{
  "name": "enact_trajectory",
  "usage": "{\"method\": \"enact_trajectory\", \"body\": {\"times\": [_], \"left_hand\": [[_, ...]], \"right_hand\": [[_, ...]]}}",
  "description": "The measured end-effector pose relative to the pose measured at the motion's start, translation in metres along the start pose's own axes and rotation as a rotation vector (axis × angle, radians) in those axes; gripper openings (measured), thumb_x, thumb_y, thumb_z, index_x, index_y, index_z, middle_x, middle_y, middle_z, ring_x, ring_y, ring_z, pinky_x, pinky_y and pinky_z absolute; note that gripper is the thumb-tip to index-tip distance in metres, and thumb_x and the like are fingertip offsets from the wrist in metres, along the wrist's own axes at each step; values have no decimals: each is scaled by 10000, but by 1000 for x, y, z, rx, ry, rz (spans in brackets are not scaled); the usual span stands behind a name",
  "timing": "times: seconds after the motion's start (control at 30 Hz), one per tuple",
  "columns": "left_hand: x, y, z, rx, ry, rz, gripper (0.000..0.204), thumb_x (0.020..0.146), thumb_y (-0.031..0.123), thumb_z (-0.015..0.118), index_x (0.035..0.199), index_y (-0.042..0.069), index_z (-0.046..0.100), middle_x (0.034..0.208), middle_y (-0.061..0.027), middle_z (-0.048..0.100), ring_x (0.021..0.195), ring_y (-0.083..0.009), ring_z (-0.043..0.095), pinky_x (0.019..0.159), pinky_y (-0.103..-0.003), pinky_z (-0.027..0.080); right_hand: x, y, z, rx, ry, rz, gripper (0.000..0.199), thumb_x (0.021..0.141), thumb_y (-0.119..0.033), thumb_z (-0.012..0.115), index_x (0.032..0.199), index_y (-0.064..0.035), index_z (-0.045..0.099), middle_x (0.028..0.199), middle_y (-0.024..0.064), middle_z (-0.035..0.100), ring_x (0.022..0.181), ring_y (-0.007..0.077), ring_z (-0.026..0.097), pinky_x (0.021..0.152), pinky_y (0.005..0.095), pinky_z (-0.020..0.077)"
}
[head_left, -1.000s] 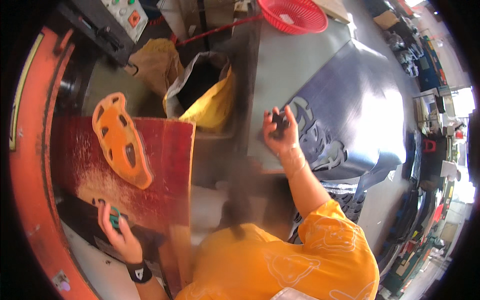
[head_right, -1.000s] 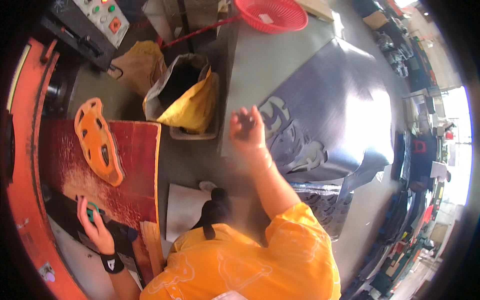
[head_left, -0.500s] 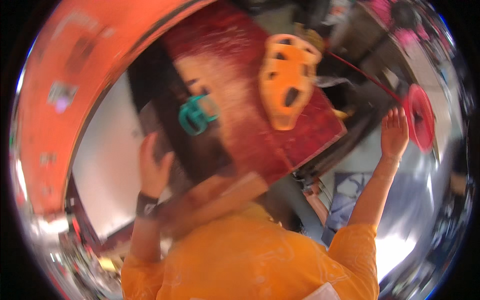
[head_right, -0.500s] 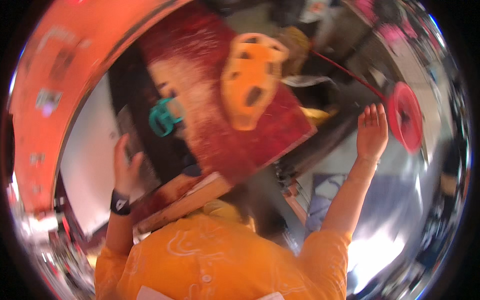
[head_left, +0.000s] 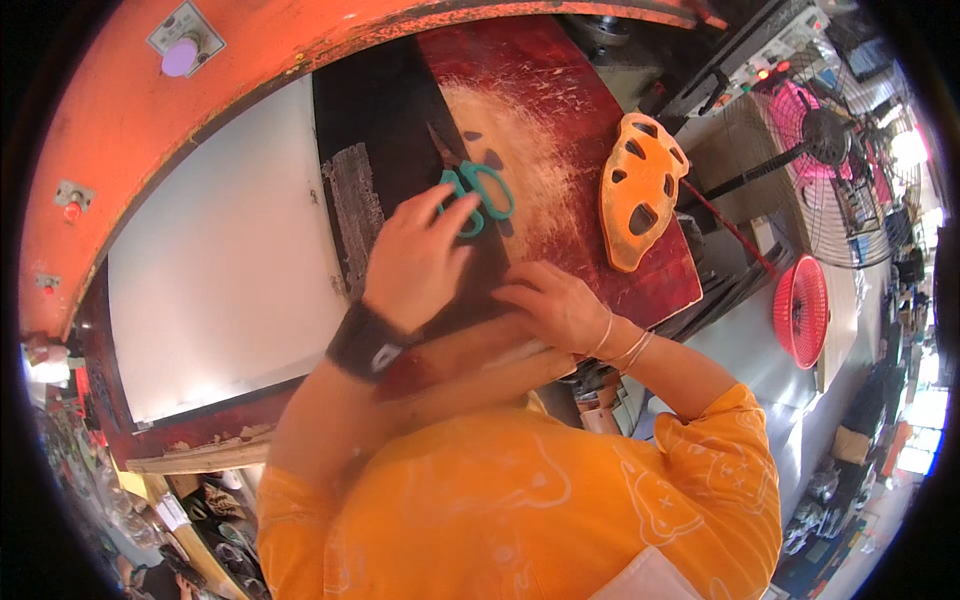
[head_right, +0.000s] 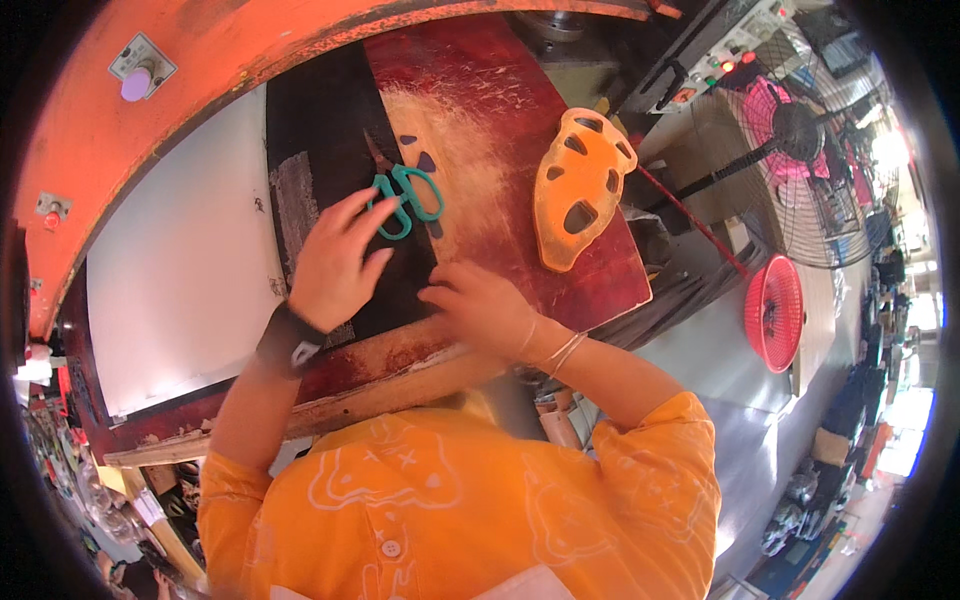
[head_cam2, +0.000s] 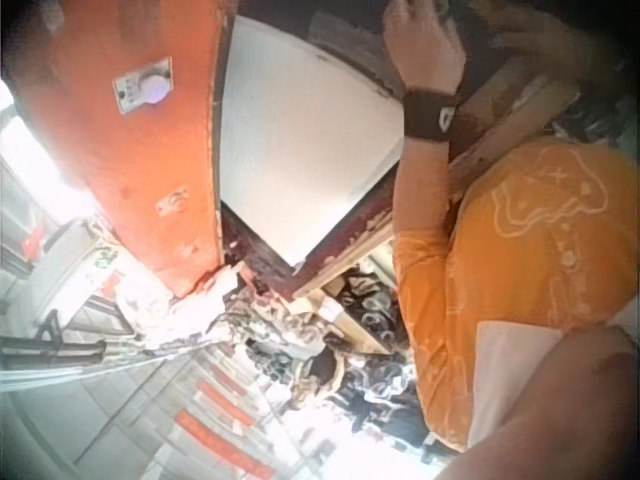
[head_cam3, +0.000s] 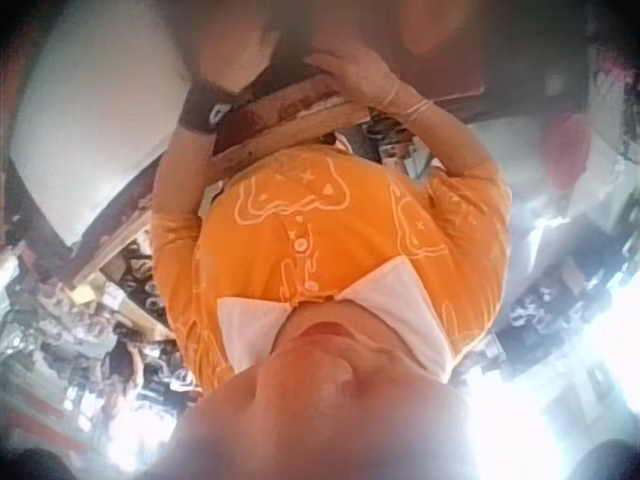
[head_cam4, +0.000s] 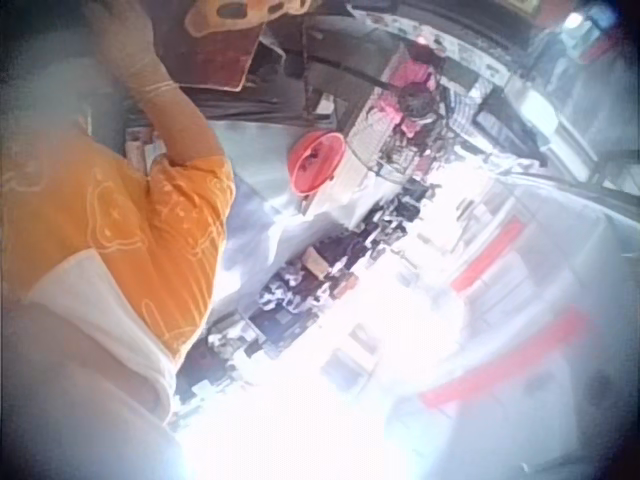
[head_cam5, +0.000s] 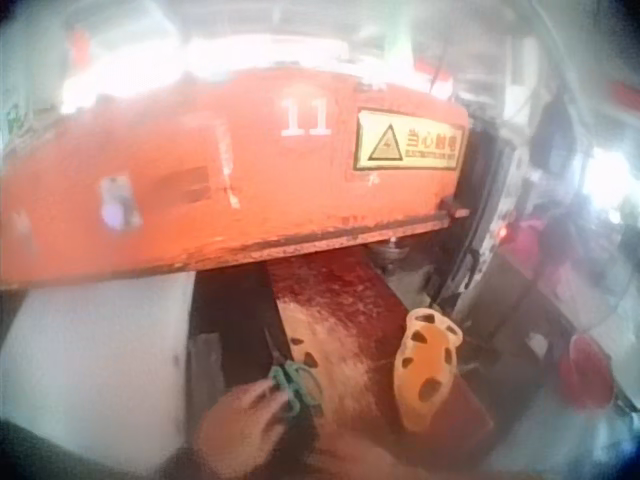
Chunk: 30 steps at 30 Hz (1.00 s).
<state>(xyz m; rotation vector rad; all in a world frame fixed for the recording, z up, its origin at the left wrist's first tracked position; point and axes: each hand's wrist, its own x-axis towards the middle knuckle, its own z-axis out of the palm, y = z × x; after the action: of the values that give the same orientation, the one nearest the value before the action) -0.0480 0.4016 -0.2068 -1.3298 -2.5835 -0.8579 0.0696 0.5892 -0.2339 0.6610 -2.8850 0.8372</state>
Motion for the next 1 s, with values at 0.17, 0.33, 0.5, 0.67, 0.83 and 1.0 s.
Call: {"method": "enact_trajectory", "body": {"times": [0.17,0.33,0.5,0.67,0.83,1.0], "left_hand": [[24,-16,14,130,-179,55,449,730,119,675,1160,177,560,1229,-87,514,1075,-283,498,862,-395,433],[-14,-45,-17,248,-150,-100,407,726,75,664,1117,155,584,1115,-98,543,999,-291,522,807,-403,449],[0,-28,-42,237,-5,-47,289,673,61,711,950,90,634,1003,-88,543,908,-290,535,782,-393,445],[0,42,18,-149,-346,61,301,714,256,694,963,104,623,932,-82,551,890,-271,561,742,-370,495],[-6,43,29,-196,-330,58,246,710,175,673,941,112,618,904,-99,521,811,-278,552,704,-370,486],[49,-5,4,-263,-177,-85,296,672,59,685,963,107,652,843,-108,510,753,-254,543,680,-356,471]], "right_hand": [[6,16,-14,310,137,75,199,744,-7,622,939,-28,593,943,117,603,814,286,605,702,331,506],[43,33,-11,167,300,363,217,779,-88,659,973,-15,592,824,167,622,777,364,610,702,407,501],[57,30,0,-58,249,314,291,783,-159,677,1025,-20,594,863,187,644,807,366,631,705,408,512],[84,61,-35,376,349,418,238,775,-123,680,972,-7,616,845,174,663,801,273,662,733,345,513],[130,99,-19,-226,140,360,288,748,-105,704,1004,-13,608,867,161,658,786,240,658,708,329,514],[115,102,-34,320,280,371,335,747,-59,682,1065,-10,588,892,115,640,713,192,621,674,313,515]]}}
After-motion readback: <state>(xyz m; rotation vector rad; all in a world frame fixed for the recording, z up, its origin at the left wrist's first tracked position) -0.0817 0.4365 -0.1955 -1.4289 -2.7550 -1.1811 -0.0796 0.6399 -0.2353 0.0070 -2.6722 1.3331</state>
